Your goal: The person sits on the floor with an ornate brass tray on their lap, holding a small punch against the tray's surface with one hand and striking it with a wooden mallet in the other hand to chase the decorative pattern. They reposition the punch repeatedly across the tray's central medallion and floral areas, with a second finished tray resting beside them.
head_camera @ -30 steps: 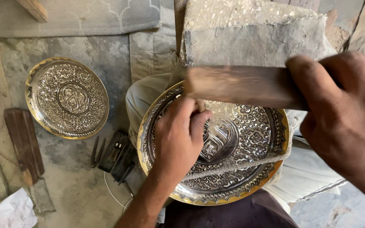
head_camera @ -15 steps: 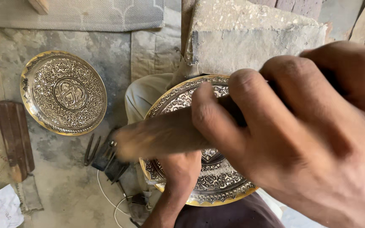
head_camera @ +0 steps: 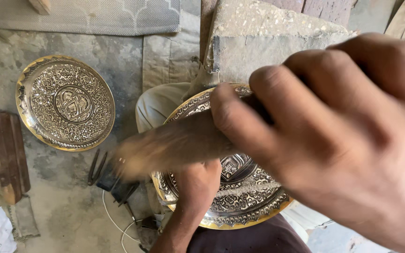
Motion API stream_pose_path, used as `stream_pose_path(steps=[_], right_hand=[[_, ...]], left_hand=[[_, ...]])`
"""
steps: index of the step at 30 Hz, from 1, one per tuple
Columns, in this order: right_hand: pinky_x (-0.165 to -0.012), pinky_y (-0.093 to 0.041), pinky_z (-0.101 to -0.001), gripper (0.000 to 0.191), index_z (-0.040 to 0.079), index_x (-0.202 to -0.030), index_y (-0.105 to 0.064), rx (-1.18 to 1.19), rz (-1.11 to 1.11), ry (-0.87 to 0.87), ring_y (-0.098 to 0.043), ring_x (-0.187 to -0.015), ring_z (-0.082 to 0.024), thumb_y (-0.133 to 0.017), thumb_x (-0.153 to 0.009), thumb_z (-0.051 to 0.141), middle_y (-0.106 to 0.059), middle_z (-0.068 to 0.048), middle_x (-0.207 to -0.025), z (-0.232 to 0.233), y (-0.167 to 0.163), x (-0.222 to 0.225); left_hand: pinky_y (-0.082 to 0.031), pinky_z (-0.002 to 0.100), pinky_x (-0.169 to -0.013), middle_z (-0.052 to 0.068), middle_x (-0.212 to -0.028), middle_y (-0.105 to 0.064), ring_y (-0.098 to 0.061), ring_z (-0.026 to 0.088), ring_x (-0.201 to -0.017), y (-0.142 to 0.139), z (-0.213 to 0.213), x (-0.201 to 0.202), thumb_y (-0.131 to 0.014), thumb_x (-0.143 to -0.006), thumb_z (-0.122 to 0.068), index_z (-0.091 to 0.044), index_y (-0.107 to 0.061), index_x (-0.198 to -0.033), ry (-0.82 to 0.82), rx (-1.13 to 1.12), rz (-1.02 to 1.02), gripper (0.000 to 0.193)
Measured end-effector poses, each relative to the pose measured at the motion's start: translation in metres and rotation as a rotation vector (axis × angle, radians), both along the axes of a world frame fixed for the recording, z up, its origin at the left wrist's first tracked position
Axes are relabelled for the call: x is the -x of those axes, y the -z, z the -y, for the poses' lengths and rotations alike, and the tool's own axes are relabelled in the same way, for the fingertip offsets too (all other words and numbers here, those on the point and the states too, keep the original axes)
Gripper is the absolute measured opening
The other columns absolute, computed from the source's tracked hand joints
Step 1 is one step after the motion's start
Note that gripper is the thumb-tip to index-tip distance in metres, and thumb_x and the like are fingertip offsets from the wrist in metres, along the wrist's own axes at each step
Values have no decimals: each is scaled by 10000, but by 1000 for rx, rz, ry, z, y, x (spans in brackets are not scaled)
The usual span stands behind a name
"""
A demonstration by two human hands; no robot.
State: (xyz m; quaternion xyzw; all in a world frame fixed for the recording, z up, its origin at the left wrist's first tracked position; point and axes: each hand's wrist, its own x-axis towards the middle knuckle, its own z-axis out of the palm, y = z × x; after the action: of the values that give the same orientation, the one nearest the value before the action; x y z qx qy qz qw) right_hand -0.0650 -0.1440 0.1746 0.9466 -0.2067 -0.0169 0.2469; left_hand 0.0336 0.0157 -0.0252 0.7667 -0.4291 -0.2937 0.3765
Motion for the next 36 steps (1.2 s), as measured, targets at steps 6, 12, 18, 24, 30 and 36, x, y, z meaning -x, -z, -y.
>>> stream_pose_path(steps=[6,12,18,24,30,36], right_hand=[[-760,-511,-337,467,178,-1182,-732,-201,72,69,-671,-838,-166,-778,-720,229,-653,12,-911,8,7,15],[-703,-520,-383,580,77,-1220,-716,-405,159,145,-662,-789,-247,-828,-651,72,-676,-88,-938,14,10,30],[-682,-531,-415,588,7,-1221,-715,-412,181,263,-636,-729,-284,-855,-651,-9,-663,-139,-897,17,22,40],[-691,-529,-417,540,8,-1207,-716,-423,204,265,-643,-745,-293,-846,-684,-31,-672,-158,-909,20,25,41],[-740,-556,-373,408,88,-1173,-719,-321,-9,200,-693,-791,-253,-838,-784,130,-689,-96,-895,20,26,33],[-743,-552,-403,515,88,-1134,-733,-386,124,275,-698,-796,-284,-836,-631,50,-706,-105,-925,25,31,30]], left_hand=[[-520,455,-689,83,-831,-695,-676,250,-740,-4,17,-5,-729,-951,-225,-27,-671,-985,61,-62,-49,209],[-498,327,-582,68,-826,-691,-660,158,-670,-16,20,-12,-731,-996,-195,-17,-617,-990,61,129,40,211],[-513,254,-516,40,-825,-725,-675,83,-659,-23,33,-17,-746,-983,-223,-20,-622,-971,75,95,-151,239],[-487,234,-515,31,-833,-687,-641,69,-673,-25,33,-8,-733,-1002,-211,-18,-601,-967,20,140,-152,237],[-529,231,-546,24,-871,-712,-669,62,-713,-26,32,-8,-721,-1013,-206,-21,-590,-985,27,142,-235,229],[-545,263,-560,46,-854,-715,-704,114,-701,-22,35,-15,-742,-979,-224,-9,-639,-979,114,143,-141,239]])
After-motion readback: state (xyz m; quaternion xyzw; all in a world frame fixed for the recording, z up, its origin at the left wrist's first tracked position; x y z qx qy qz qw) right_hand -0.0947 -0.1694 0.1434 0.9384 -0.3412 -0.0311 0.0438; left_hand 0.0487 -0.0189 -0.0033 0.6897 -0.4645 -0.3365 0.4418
